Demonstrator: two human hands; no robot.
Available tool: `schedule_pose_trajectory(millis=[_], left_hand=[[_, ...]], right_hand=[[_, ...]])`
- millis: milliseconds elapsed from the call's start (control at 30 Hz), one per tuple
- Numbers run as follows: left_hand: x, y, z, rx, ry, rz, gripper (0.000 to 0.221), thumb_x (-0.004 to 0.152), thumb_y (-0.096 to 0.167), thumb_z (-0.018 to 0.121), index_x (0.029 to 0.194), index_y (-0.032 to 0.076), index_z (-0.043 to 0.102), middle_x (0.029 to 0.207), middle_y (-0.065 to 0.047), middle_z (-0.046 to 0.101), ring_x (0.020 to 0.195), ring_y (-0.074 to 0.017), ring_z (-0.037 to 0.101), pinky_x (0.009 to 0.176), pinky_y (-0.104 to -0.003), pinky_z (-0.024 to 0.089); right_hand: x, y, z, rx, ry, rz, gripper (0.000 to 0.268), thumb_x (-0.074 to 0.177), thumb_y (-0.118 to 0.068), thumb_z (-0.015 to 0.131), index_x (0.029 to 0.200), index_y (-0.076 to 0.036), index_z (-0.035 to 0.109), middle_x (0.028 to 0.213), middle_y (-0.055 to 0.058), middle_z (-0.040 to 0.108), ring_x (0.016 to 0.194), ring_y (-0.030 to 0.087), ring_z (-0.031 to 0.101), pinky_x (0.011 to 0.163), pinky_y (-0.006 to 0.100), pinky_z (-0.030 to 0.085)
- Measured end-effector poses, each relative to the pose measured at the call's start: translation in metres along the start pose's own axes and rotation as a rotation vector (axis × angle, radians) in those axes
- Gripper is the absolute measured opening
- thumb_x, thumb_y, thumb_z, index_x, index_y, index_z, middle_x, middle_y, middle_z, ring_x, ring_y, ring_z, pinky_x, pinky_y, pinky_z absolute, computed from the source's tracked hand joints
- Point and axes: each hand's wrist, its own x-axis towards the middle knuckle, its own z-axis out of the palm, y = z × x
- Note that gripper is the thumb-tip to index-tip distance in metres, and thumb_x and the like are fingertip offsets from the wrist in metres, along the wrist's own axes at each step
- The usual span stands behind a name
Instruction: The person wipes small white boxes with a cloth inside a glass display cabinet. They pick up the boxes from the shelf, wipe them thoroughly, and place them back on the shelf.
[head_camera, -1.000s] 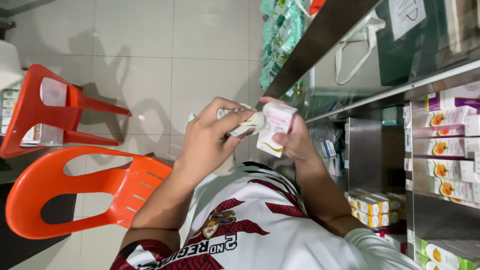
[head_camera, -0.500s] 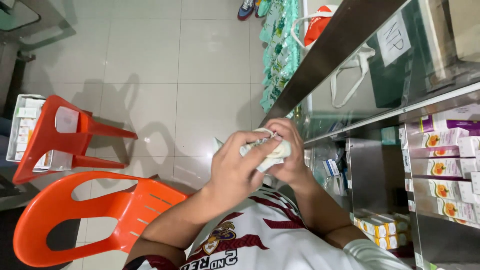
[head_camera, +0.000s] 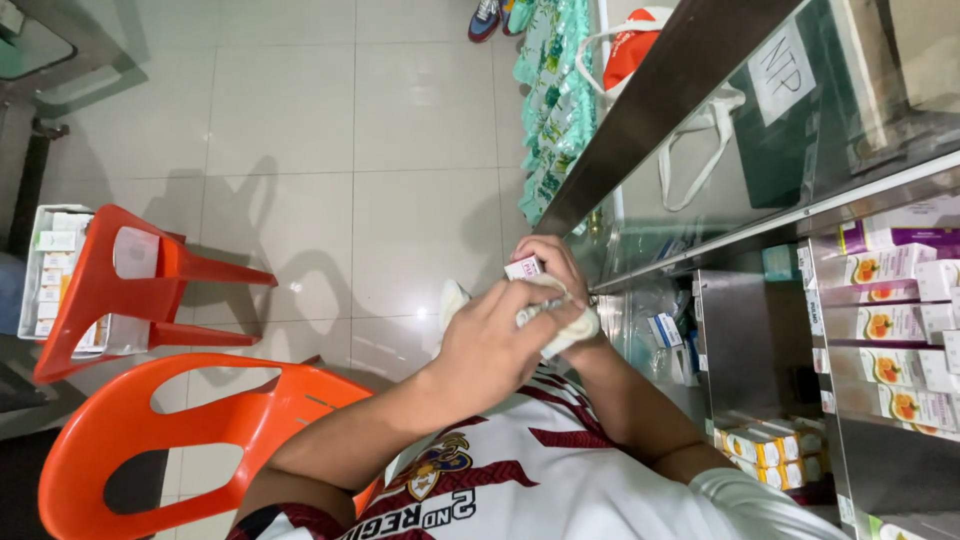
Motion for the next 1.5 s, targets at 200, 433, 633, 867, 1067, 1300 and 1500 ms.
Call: schedule_pose_trajectory(millis=[200,433,633,867,1067,1300,1500], left_hand=[[0.014,-0.025,-0.016,-0.097,0.009,-0.097,0.032,0.087,0.015,0.071,0.118,0.025,0.072,0.118,-0.005,0.064,0.102,-0.0349,0.069,0.082,-0.045,0.058],[0.005,-0.003,-0.004,-0.137,-0.048,0.015,0.035,0.087,0.006,0.067,0.118,0.021,0.070,0.117,-0.008,0.062,0.102,-0.0332,0.066,0.081,-0.042,0.058],[0.019,-0.042,-0.024,-0.032,-0.058,-0.012,0.049,0.079,0.003,0.069,0.122,0.025,0.068,0.123,-0.003,0.062,0.109,-0.0325,0.065,0.086,-0.043,0.057],[-0.008,-0.007,0.005,-0.109,0.004,0.034,0.042,0.091,0.006,0.060,0.127,0.025,0.067,0.116,-0.003,0.062,0.099,-0.0279,0.063,0.081,-0.038,0.057],[-0.006,-0.030,0.014,-0.102,-0.068,-0.012,0.048,0.079,0.002,0.069,0.122,0.022,0.068,0.116,-0.003,0.062,0.101,-0.0324,0.066,0.079,-0.044,0.059],[-0.005,-0.020,0.011,0.026,-0.013,0.079,0.042,0.086,0.007,0.062,0.125,0.022,0.066,0.116,-0.005,0.061,0.100,-0.0290,0.064,0.080,-0.039,0.056],[-0.008,-0.037,0.022,-0.129,-0.035,0.006,0.052,0.073,0.003,0.074,0.121,0.022,0.070,0.118,-0.007,0.064,0.103,-0.0361,0.067,0.083,-0.047,0.058]], right_hand=[[0.010,-0.020,-0.004,-0.147,-0.060,-0.059,0.053,0.068,0.003,0.081,0.117,0.009,0.060,0.109,0.025,0.064,0.098,0.042,0.065,0.090,0.050,0.049],[0.009,-0.005,-0.019,-0.027,-0.108,-0.028,0.055,0.074,-0.015,0.086,0.115,0.009,0.058,0.111,0.023,0.062,0.102,0.038,0.064,0.098,0.046,0.048],[0.025,-0.054,-0.010,-0.150,-0.071,-0.032,0.045,0.075,0.010,0.070,0.117,0.011,0.054,0.110,0.025,0.061,0.100,0.040,0.065,0.093,0.049,0.049],[-0.007,-0.002,-0.024,-0.068,-0.123,0.052,0.062,0.066,-0.012,0.085,0.118,0.005,0.056,0.111,0.019,0.060,0.103,0.035,0.061,0.095,0.044,0.046],[0.004,-0.030,-0.020,-0.053,-0.122,0.104,0.059,0.060,0.012,0.070,0.117,0.004,0.057,0.108,0.020,0.062,0.102,0.035,0.062,0.093,0.046,0.047],[0.010,-0.047,-0.027,-0.242,-0.135,0.025,0.066,0.054,0.010,0.072,0.118,0.007,0.056,0.111,0.026,0.062,0.101,0.048,0.063,0.092,0.055,0.047],[0.009,-0.045,-0.029,-0.189,-0.166,0.017,0.069,0.052,0.007,0.075,0.118,0.004,0.058,0.111,0.021,0.063,0.102,0.044,0.064,0.094,0.052,0.047]])
